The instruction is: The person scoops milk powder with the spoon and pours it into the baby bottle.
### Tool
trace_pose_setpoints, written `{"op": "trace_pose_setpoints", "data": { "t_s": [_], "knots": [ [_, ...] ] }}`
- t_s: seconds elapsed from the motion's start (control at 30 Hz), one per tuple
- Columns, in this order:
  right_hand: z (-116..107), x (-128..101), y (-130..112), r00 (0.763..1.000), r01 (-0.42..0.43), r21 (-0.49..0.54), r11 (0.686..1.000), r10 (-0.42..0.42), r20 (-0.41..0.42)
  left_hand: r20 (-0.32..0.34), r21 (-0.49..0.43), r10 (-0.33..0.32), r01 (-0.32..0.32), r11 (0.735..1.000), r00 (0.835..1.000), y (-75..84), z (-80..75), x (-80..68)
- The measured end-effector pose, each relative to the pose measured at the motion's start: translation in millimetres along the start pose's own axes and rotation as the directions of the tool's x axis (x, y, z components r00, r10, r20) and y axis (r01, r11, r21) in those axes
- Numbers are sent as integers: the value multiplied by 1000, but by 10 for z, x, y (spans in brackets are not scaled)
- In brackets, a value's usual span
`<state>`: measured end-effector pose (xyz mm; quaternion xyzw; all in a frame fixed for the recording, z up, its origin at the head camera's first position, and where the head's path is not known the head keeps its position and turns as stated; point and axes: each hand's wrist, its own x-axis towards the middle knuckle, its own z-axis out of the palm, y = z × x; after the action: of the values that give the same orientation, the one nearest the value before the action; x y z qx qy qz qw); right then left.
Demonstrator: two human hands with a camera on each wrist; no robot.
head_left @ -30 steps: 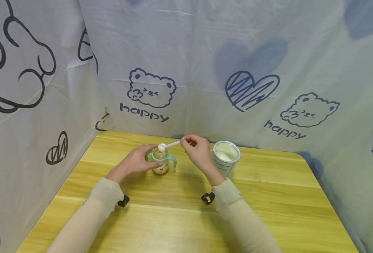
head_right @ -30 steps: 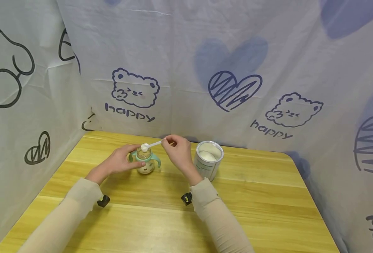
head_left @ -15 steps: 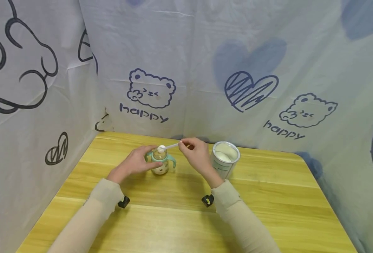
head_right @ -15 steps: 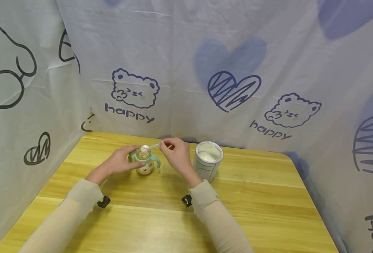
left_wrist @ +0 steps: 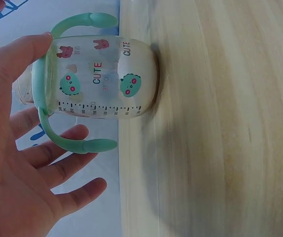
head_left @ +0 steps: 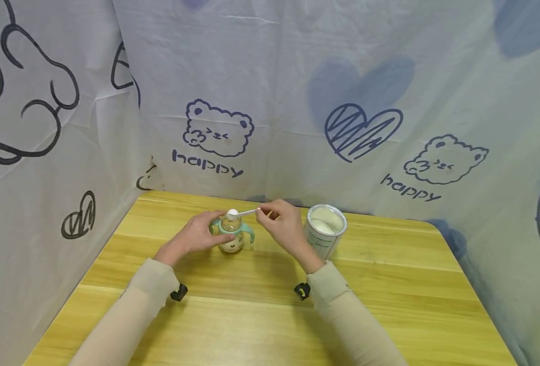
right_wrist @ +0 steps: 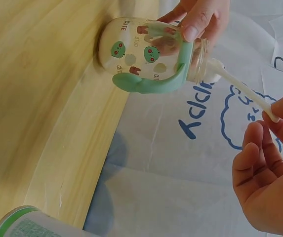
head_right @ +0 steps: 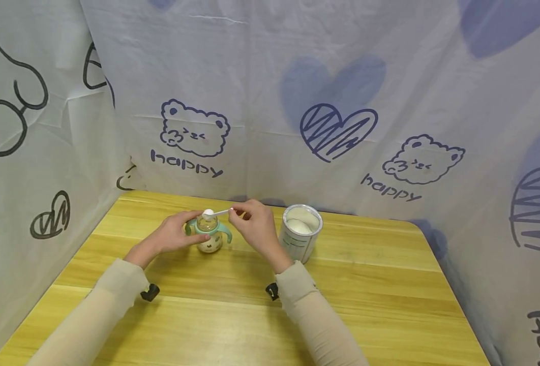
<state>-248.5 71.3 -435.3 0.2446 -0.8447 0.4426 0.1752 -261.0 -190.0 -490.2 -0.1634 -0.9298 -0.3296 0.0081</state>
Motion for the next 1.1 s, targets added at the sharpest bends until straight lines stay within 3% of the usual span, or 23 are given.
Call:
{"op": "trace_pose_setpoints", "data": {
  "t_s": [0.3,0.53,0.67,0.9,1.1],
  "knots": [
    [10,-15,-2,997,75,-16,997,-75,-19,1,5,-5,5,1000,1000,7,-7,-9],
    [20,-34,34,978,206,-61,977,-207,-13,-6,8,6,-6,1000,1000,14,-5,-11],
    [25,-34,51,955,293,-102,951,-296,-10,-6,7,5,-5,1000,1000,13,-4,-14],
    [50,-28,87,891,445,-163,881,-453,-14,3,1,-2,2,1000,1000,13,-9,-27],
    [56,-41,80,861,499,-190,845,-509,-1,5,-3,-6,6,1000,1000,10,-10,-29]
  ]
}}
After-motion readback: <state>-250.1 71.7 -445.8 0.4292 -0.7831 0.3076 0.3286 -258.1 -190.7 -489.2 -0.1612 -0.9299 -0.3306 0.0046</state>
